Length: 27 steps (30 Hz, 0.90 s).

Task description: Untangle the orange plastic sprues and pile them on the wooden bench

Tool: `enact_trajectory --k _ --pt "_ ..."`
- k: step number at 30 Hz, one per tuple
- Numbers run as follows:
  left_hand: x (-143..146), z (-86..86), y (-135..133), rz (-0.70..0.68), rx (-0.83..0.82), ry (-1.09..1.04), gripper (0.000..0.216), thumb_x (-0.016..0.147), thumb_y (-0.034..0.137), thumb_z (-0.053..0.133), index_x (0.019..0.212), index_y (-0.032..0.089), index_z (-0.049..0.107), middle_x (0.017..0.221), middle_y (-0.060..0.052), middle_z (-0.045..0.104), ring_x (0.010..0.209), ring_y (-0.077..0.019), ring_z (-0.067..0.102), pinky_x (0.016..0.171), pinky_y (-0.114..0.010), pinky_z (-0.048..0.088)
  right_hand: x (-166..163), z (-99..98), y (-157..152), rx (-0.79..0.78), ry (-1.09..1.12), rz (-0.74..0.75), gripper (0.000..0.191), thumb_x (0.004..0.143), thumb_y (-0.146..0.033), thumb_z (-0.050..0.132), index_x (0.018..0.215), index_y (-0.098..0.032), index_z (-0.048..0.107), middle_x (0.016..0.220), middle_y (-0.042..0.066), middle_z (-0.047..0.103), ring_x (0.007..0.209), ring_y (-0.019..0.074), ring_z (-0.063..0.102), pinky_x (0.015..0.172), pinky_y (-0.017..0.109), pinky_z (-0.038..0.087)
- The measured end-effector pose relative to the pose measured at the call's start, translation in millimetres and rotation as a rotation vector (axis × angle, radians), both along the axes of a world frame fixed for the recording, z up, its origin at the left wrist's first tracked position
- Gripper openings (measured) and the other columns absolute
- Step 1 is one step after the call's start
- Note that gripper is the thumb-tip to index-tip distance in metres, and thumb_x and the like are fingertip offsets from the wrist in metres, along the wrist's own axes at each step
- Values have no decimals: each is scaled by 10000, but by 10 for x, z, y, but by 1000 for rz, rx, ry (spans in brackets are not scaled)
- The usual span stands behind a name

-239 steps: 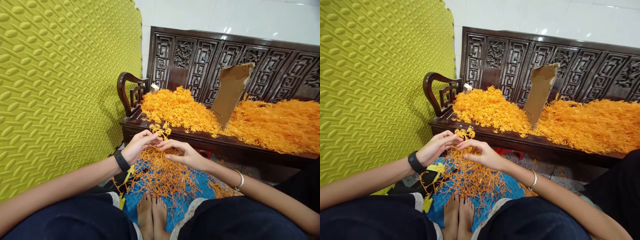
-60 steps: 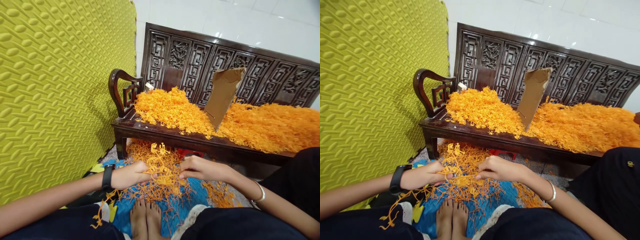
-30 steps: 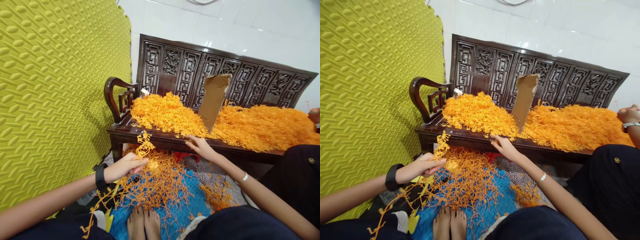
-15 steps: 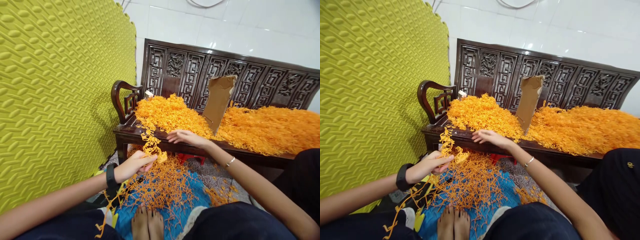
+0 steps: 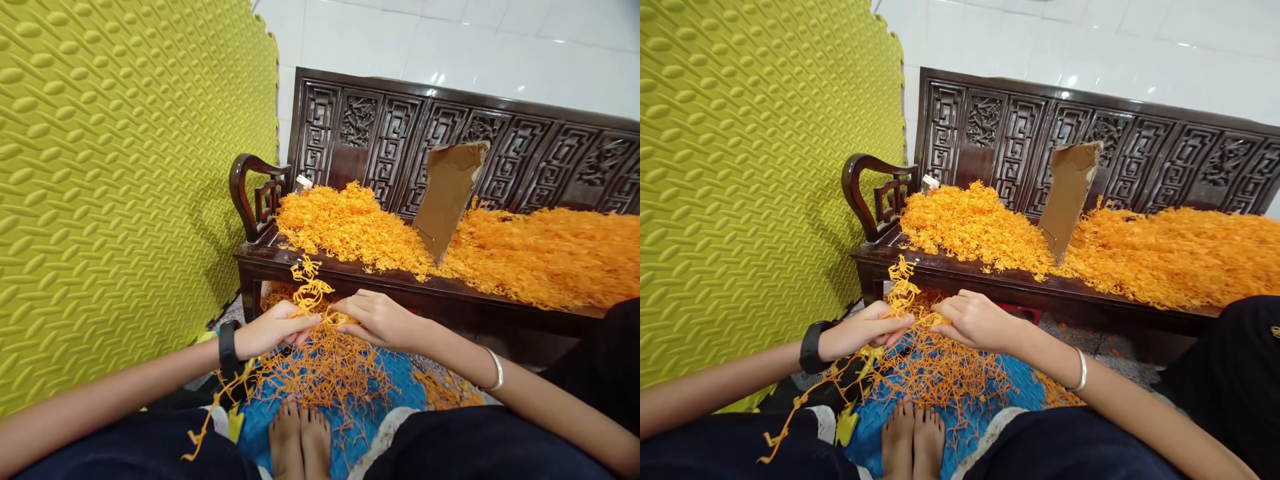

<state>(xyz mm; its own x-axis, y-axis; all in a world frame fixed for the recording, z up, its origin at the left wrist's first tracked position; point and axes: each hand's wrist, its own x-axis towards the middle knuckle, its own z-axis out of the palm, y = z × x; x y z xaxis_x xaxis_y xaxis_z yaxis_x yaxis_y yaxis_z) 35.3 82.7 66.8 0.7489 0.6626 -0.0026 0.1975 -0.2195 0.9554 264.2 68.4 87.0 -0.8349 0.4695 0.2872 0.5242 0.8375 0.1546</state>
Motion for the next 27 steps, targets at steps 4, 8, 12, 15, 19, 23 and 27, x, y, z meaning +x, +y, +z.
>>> enact_trajectory --k 4,8,12,15,19,23,27 --pt "-10 -24 10 -36 10 48 490 824 515 423 495 152 453 371 86 243 366 -55 193 376 -216 141 45 37 -32 16 -13 23 356 939 -352 323 968 -118 589 876 91 652 755 147 579 699 274 411" --pt "-38 -8 -2 -86 27 87 474 835 511 410 519 158 433 397 84 236 378 -57 185 376 -220 135 90 43 -70 -17 -63 26 380 946 -335 303 779 -143 585 688 51 603 626 126 514 635 258 370" --pt "-40 33 -21 -116 45 139 481 836 526 393 521 162 412 417 71 264 392 -61 220 389 -222 163 170 17 -96 -32 -95 36 364 942 -309 324 668 -160 511 600 21 518 574 117 436 615 257 328" --pt "-22 43 -29 -134 42 162 475 842 521 383 525 167 395 425 69 270 396 -63 226 398 -227 163 229 10 -112 -71 -79 44 351 942 -300 331 655 -163 480 589 12 481 574 113 412 616 252 316" --pt "15 21 -44 -156 19 148 458 850 505 380 538 169 382 438 69 272 409 -65 221 410 -229 167 242 12 -128 -103 -59 53 356 944 -293 322 659 -158 489 596 17 482 579 116 406 624 255 326" --pt "2 -17 -40 -167 14 129 466 851 514 377 539 168 384 451 64 281 425 -69 234 421 -228 178 299 2 -138 -169 -26 54 372 944 -312 313 712 -143 549 639 46 538 627 128 473 650 262 368" --pt "-151 -82 84 -79 -53 104 508 815 531 436 467 170 358 404 71 255 382 -56 213 405 -231 150 557 2 -143 -260 161 -74 358 932 -336 339 799 -152 616 695 59 602 669 132 556 661 255 419"
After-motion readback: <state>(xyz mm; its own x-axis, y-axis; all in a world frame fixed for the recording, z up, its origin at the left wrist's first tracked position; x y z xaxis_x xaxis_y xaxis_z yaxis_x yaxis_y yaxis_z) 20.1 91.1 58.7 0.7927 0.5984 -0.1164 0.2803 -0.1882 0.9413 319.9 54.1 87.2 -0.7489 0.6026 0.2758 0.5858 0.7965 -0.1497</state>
